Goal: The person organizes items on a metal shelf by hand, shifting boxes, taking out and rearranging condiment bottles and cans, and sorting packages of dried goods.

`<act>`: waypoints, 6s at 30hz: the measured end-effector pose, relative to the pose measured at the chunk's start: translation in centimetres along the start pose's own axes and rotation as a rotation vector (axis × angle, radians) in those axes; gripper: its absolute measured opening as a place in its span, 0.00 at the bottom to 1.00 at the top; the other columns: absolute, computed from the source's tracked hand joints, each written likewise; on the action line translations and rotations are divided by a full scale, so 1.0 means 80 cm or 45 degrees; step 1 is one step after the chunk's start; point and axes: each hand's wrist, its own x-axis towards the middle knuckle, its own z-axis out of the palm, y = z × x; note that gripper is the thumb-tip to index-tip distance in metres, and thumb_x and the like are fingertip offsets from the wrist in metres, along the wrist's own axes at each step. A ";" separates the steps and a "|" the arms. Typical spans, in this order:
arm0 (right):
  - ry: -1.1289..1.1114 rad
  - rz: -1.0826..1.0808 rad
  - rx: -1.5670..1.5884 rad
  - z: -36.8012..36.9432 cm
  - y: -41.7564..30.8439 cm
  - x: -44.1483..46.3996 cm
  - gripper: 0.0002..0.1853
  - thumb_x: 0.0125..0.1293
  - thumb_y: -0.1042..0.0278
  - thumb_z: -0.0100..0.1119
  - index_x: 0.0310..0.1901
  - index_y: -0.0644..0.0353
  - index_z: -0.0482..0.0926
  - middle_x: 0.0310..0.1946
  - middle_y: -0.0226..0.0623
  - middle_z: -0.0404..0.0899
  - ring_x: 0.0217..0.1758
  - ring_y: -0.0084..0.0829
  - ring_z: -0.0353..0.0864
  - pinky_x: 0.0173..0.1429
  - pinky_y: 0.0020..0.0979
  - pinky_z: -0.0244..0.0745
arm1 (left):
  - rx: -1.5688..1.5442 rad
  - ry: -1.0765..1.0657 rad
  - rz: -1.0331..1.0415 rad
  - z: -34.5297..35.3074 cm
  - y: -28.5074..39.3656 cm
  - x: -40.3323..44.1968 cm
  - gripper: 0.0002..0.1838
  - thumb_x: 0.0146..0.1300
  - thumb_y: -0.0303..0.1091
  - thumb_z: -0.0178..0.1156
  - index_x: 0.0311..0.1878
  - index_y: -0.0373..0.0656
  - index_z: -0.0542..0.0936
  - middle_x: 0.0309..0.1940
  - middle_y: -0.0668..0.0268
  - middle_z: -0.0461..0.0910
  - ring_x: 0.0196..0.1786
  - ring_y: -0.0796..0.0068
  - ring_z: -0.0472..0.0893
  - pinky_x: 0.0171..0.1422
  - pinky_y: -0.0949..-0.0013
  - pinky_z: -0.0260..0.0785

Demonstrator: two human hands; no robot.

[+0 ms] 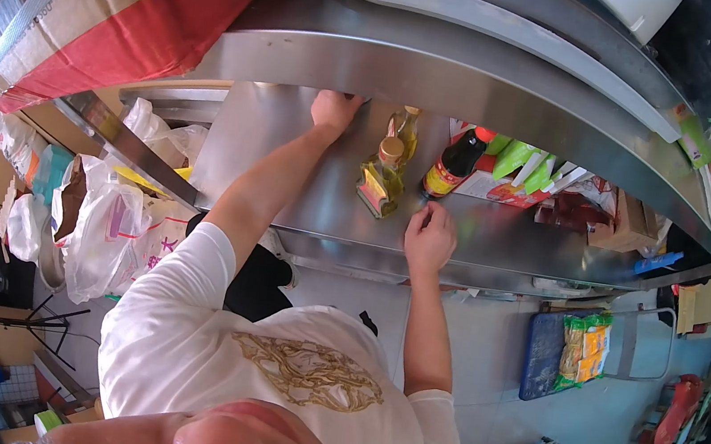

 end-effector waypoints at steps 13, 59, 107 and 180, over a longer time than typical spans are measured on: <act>0.013 -0.014 -0.011 0.000 -0.001 0.001 0.07 0.69 0.67 0.63 0.43 0.60 0.84 0.37 0.42 0.86 0.41 0.48 0.86 0.47 0.48 0.81 | -0.008 -0.083 0.392 0.024 -0.037 0.027 0.17 0.70 0.50 0.65 0.54 0.51 0.87 0.47 0.52 0.88 0.51 0.46 0.87 0.55 0.45 0.80; 0.035 0.000 0.024 0.001 0.000 0.002 0.05 0.68 0.68 0.63 0.41 0.59 0.83 0.34 0.41 0.85 0.38 0.47 0.85 0.45 0.48 0.80 | 0.220 0.347 0.921 -0.007 0.006 0.117 0.17 0.68 0.38 0.63 0.57 0.46 0.84 0.50 0.50 0.86 0.48 0.43 0.86 0.52 0.46 0.80; 0.013 -0.064 0.003 0.006 0.011 -0.003 0.07 0.69 0.67 0.64 0.45 0.58 0.84 0.37 0.40 0.88 0.38 0.44 0.88 0.45 0.44 0.83 | -0.239 -0.167 0.446 -0.122 -0.023 -0.198 0.40 0.51 0.45 0.80 0.61 0.33 0.73 0.52 0.50 0.79 0.57 0.46 0.80 0.62 0.52 0.76; -1.150 0.347 1.201 0.119 -0.173 -0.010 0.31 0.68 0.63 0.72 0.68 0.65 0.72 0.36 0.38 0.86 0.40 0.28 0.88 0.46 0.33 0.83 | -0.493 0.338 -0.064 -0.207 -0.108 -0.233 0.49 0.56 0.35 0.83 0.75 0.31 0.64 0.64 0.50 0.79 0.66 0.59 0.82 0.73 0.58 0.74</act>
